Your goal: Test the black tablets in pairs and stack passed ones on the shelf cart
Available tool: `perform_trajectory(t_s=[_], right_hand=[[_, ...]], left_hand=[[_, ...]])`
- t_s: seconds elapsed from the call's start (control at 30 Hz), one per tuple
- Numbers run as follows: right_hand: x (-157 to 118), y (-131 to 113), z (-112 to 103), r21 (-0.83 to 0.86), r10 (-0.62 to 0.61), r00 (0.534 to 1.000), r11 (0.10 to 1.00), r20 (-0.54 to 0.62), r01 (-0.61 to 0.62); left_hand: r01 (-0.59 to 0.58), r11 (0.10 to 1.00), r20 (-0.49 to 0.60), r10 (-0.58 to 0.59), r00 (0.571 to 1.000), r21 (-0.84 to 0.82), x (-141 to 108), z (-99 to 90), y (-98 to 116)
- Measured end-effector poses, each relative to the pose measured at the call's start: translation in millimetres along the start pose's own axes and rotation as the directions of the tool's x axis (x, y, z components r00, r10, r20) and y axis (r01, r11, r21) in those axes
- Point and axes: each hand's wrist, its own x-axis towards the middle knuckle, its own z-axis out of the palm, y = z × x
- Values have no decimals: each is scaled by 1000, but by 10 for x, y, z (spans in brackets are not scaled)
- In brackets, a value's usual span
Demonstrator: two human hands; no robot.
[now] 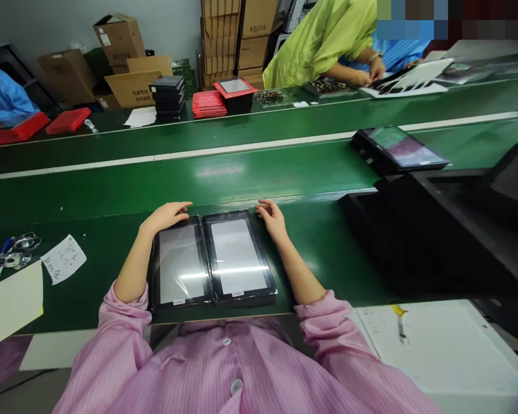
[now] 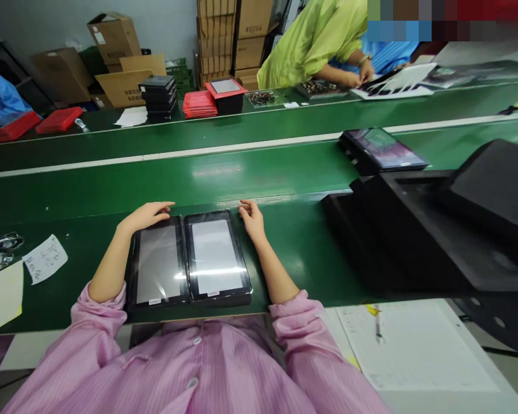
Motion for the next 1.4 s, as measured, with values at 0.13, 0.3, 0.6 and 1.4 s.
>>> perform_trajectory(t_s=[0.13, 0.3, 0.6, 1.4], right_hand=[[-204, -45, -17, -27, 11, 978, 1000, 206, -6], [-567, -157, -32, -63, -83, 904, 991, 419, 120], [-580, -128, -155, 77, 17, 951, 996, 310, -43], [-700, -178, -163, 83, 145, 977, 984, 159, -159]], left_hand=[[-169, 984, 306, 144, 941, 56, -119, 78, 156], [-161, 966, 365, 78, 928, 201, -164, 214, 288], [-144, 981, 328, 95, 940, 130, -125, 222, 317], [-173, 975, 300, 126, 946, 136, -121, 213, 284]])
